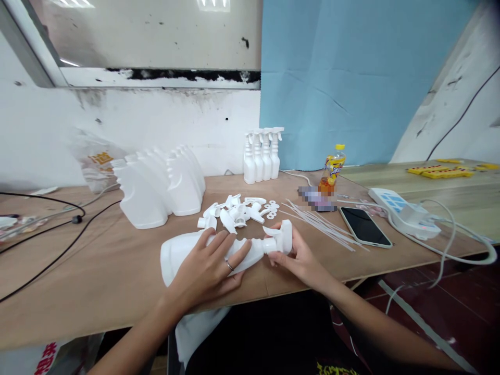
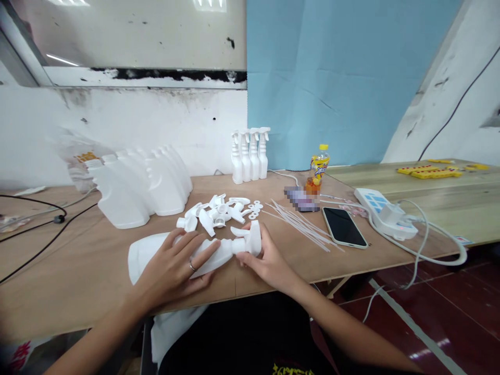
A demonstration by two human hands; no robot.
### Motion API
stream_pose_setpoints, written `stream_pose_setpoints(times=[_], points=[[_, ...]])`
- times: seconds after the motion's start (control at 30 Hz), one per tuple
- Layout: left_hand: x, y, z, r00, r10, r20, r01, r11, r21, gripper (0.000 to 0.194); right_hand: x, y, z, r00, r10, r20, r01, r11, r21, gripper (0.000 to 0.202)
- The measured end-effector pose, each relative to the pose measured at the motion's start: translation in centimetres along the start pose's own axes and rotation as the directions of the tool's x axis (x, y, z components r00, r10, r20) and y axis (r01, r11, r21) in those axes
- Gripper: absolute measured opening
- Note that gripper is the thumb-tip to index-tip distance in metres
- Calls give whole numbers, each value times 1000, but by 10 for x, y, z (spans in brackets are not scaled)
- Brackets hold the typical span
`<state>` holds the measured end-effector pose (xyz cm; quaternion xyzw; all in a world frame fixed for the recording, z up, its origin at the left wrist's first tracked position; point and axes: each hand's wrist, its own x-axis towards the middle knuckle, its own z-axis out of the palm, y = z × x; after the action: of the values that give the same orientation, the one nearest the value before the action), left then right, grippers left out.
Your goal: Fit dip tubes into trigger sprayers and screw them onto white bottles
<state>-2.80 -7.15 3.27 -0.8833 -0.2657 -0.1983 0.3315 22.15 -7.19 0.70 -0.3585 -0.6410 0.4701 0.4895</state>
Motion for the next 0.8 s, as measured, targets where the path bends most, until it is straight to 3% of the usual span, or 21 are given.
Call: stream_pose_setpoints(times=[0.07, 0.17, 0.3, 0.43, 0.53, 0.63, 0.8], points=[[0, 1, 0, 1000, 16, -7, -16, 1000, 10, 48, 0, 2, 1, 999, 40, -15, -40, 999, 10, 42], [1, 1, -1, 1000, 15, -8, -15, 1000, 26, 48, 0, 2, 1, 999, -3, -52, 1, 999, -43, 50], [1, 2, 0, 1000, 19, -16, -18, 1000, 25, 48, -1, 1, 1, 999, 22, -40, -24, 998, -57, 46], [1, 1, 1, 1000, 12, -13, -12, 999, 30, 49, -2, 3, 0, 999, -39, -33, 36, 996, -83, 52], [0, 1, 1, 999, 21, -24, -20, 999, 26, 48, -2, 5, 0, 1000, 2, -27, -5, 997, -79, 48], [0, 1, 0, 1000, 16, -24, -15, 1000, 25, 47, -1, 4, 0, 999, -25, -35, 21, 995, -93, 58], [-1, 1, 1, 1000, 13, -24, -13, 1000, 5, 50, 0, -3, 1, 994, 76, -81, -82, 994, -69, 59]])
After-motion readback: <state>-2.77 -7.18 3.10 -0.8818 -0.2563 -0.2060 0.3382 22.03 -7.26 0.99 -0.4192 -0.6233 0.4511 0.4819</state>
